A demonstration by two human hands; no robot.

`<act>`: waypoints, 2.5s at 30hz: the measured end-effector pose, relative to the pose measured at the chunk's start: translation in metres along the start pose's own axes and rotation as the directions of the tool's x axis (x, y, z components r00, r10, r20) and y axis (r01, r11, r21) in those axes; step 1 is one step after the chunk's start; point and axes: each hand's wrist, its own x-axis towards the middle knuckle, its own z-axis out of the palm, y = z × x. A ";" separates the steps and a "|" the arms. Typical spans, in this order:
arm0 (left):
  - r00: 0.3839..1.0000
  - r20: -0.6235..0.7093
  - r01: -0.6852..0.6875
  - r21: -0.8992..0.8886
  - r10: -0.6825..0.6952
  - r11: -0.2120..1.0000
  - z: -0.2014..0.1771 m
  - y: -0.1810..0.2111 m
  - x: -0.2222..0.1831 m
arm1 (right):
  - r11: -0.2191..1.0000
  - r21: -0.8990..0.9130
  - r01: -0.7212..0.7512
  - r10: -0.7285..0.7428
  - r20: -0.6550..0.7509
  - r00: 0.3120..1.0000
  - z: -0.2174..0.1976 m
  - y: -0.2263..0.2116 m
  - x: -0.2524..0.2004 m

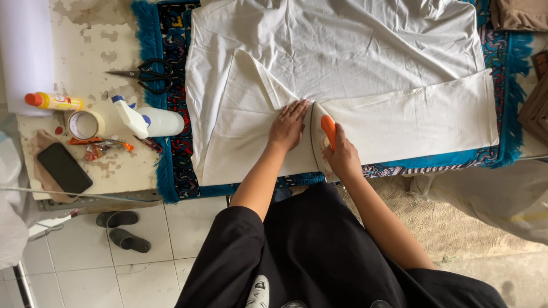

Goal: The person is ironing a white t-shirt on a flat surface and then folding it.

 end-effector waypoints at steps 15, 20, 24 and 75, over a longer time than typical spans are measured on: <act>0.996 0.092 0.014 0.076 -0.021 0.997 -0.014 0.007 -0.008 | 0.999 -0.034 0.020 -0.023 -0.081 0.996 0.008 0.005 0.023; 0.953 -0.299 -0.074 -0.068 0.051 0.995 0.010 0.022 -0.050 | 0.998 -0.059 -0.017 0.015 -0.038 0.999 0.021 0.031 -0.037; 0.965 -0.260 -0.050 -0.094 0.024 0.994 0.032 0.040 -0.095 | 0.995 -0.096 -0.038 0.034 -0.049 0.998 0.028 0.040 -0.052; 0.965 -0.256 0.065 0.029 -0.055 0.997 0.055 0.086 -0.068 | 0.988 -0.150 -0.035 0.014 -0.140 0.990 -0.043 0.038 0.057</act>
